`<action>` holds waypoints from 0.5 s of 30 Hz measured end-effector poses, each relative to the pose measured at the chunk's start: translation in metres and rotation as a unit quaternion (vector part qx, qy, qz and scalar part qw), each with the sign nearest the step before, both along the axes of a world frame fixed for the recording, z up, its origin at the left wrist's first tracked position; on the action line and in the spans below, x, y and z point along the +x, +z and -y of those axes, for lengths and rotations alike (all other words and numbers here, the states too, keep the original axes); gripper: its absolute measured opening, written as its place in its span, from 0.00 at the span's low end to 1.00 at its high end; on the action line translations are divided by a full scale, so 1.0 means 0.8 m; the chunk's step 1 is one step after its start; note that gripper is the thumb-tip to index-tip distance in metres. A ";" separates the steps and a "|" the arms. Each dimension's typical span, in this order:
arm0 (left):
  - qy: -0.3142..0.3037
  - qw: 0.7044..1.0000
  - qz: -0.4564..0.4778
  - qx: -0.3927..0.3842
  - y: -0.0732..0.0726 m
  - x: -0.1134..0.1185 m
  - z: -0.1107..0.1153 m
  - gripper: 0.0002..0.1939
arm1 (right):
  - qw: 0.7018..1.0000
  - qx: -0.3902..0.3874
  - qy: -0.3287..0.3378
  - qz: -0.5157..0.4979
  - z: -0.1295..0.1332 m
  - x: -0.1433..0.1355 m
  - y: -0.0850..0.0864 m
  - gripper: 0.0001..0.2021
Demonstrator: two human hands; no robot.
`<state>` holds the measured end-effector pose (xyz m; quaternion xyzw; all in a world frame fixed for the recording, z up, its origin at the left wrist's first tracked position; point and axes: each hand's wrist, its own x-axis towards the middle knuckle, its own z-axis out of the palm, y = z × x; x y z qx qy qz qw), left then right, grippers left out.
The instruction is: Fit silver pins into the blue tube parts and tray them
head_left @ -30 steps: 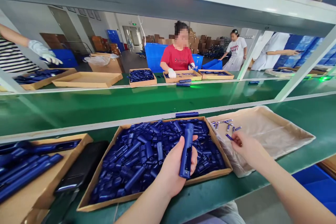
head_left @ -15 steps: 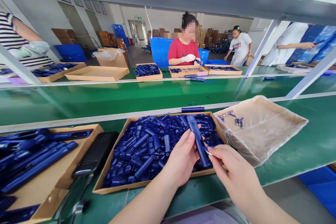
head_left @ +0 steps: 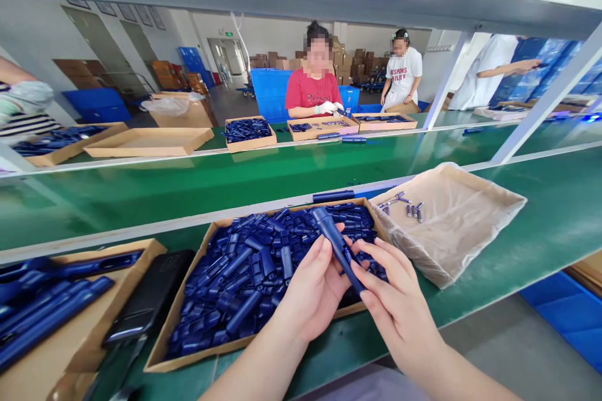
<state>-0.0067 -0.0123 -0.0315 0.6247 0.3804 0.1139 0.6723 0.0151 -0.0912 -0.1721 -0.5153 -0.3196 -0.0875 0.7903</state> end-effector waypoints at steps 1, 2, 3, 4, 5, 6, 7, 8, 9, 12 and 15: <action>-0.002 1.000 -0.003 0.002 0.000 0.000 0.000 0.15 | 1.000 -0.001 0.002 0.002 0.000 -0.003 -0.002 0.19; -0.005 1.000 -0.007 0.007 -0.001 0.000 -0.001 0.15 | 1.000 0.000 0.005 -0.009 0.000 -0.005 -0.003 0.19; -0.010 1.000 -0.011 0.021 -0.002 -0.001 -0.001 0.16 | 0.999 0.003 0.009 -0.033 0.000 -0.006 -0.004 0.19; -0.015 0.999 -0.015 0.044 -0.002 -0.001 -0.001 0.17 | 0.997 0.010 0.022 -0.071 -0.002 -0.007 -0.004 0.16; -0.021 0.996 -0.020 0.081 -0.002 -0.002 0.000 0.18 | 0.991 0.021 0.050 -0.122 -0.004 -0.006 -0.002 0.14; -0.032 0.990 -0.030 0.134 -0.002 -0.002 0.000 0.19 | 0.978 0.039 0.097 -0.180 -0.006 -0.005 0.002 0.11; -0.048 0.976 -0.044 0.208 -0.001 -0.002 0.000 0.20 | 0.954 0.062 0.166 -0.241 -0.010 -0.003 0.008 0.09; -0.070 0.950 -0.062 0.299 0.002 -0.001 0.000 0.19 | 0.915 0.093 0.253 -0.300 -0.014 0.000 0.016 0.10; -0.099 0.911 -0.086 0.392 0.005 0.000 -0.001 0.19 | 0.859 0.133 0.348 -0.351 -0.018 0.002 0.025 0.11; -0.202 0.755 -0.184 0.596 0.015 0.004 -0.005 0.21 | 0.650 0.261 0.545 -0.460 -0.029 0.009 0.055 0.11; -0.229 0.672 -0.257 0.656 0.025 0.008 -0.011 0.23 | 0.541 0.328 0.592 -0.499 -0.037 0.011 0.074 0.11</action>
